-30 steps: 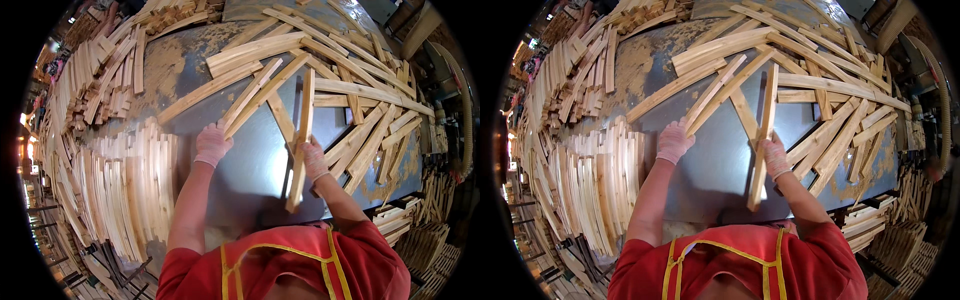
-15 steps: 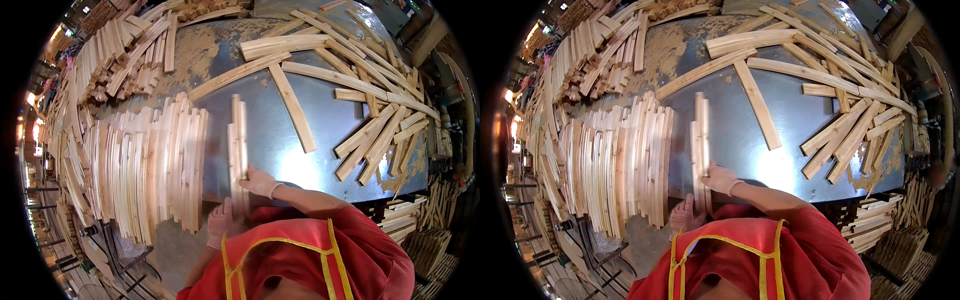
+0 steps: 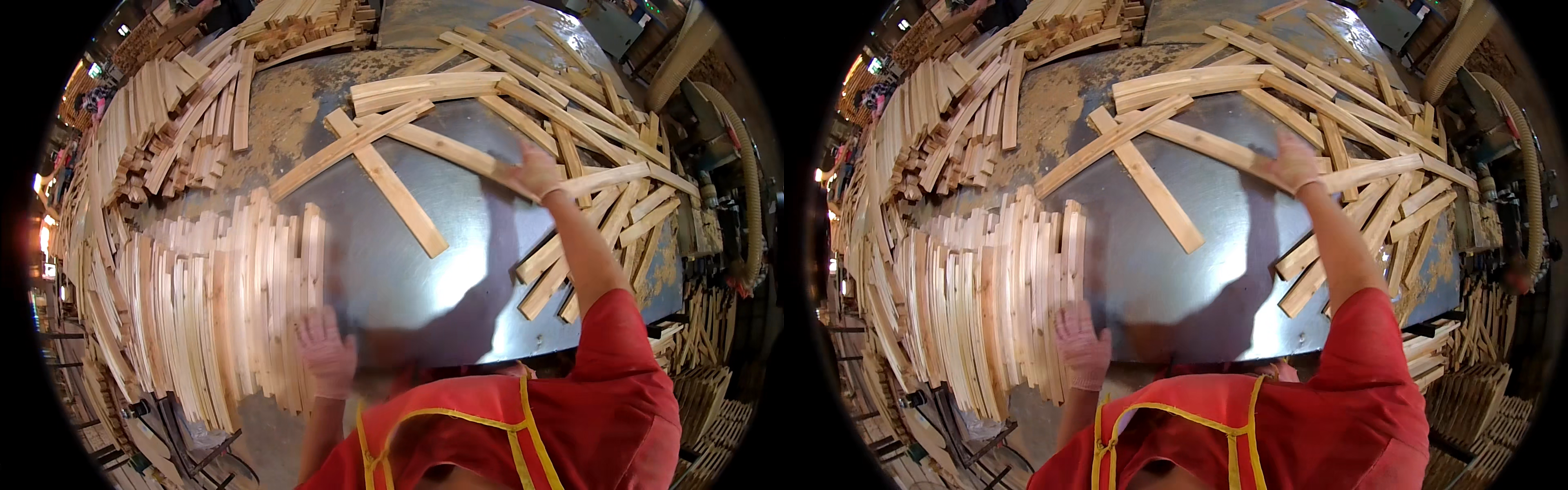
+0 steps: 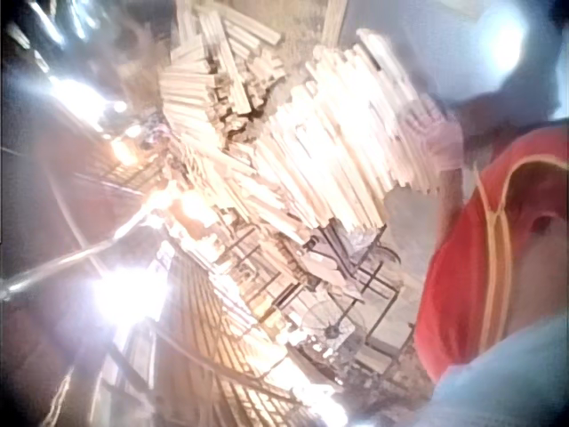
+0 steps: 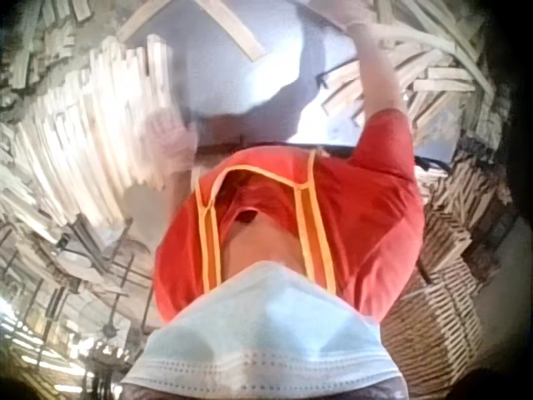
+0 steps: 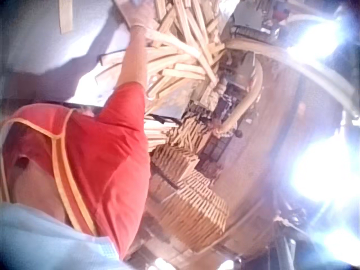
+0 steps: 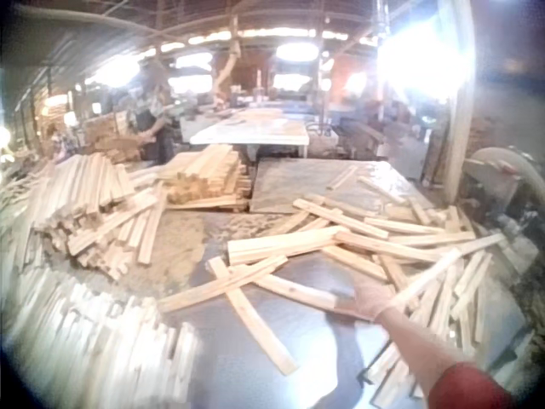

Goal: The person sorts and stacks wooden planks on a metal workbench in a workshop. They pick up planks from a disorganized pile, align them, and place them into a neat stack. The person occasionally moves to the floor to gather more planks and returns to the table to continue stacking.

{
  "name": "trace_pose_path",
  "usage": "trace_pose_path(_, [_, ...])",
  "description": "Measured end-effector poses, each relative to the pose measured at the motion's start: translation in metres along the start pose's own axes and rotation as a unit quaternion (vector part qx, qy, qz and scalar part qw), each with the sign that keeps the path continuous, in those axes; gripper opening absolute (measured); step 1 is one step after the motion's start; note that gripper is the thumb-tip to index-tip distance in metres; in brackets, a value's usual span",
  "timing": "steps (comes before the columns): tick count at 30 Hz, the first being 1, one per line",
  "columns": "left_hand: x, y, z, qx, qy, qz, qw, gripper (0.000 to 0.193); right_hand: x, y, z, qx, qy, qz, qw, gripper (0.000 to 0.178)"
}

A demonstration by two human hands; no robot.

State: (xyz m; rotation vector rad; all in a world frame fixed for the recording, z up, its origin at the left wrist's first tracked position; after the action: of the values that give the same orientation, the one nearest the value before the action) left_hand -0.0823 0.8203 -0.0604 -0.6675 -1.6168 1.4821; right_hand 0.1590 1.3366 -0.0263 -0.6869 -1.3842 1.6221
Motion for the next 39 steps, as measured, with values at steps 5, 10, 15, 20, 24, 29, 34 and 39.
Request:
trace_pose_path(5, [0.094,0.043,-0.108,-0.196,-0.013,0.071,0.978,0.079,0.017,0.029,-0.034,0.007,0.023,0.104,0.994,0.085])
trace_pose_path(10, [0.182,0.081,-0.192,-0.158,-0.078,0.112,0.978,0.092,-0.035,0.093,0.074,-0.001,-0.135,0.124,0.983,0.091])
trace_pose_path(15, [0.169,0.092,-0.162,-0.195,-0.173,0.156,0.953,0.093,-0.063,0.083,0.077,0.228,-0.004,0.139,0.964,0.063])
trace_pose_path(20, [0.046,0.055,-0.085,-0.423,-0.302,0.313,0.795,0.097,-0.201,0.117,0.074,0.530,0.159,0.314,0.771,0.104])
trace_pose_path(24, [-0.053,0.046,-0.048,-0.471,-0.250,0.390,0.751,0.085,-0.289,0.119,0.159,0.322,-0.023,0.438,0.839,0.106])
trace_pose_path(29, [-0.046,-0.015,-0.010,-0.282,-0.087,0.227,0.928,0.066,-0.307,0.131,0.273,0.174,-0.110,0.488,0.848,0.095])
trace_pose_path(34, [-0.013,0.009,0.039,-0.198,-0.115,0.037,0.973,0.063,-0.340,0.146,0.383,0.111,-0.372,0.515,0.764,0.063])
trace_pose_path(39, [-0.016,0.019,0.058,-0.129,-0.024,0.041,0.990,0.069,-0.283,0.105,0.350,0.379,-0.305,0.437,0.757,0.055])
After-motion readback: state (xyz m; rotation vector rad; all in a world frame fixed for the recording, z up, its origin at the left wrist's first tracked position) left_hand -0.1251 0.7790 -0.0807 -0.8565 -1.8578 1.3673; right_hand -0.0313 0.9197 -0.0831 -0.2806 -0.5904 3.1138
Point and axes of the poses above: each hand's wrist, its own x-axis towards the middle knuckle, its own y-axis out of the palm, z = x × y, the point moved 7 cm from there along x, towards the middle knuckle, and after that the axes turned 6 degrees about -z, right-handed, at the moved point
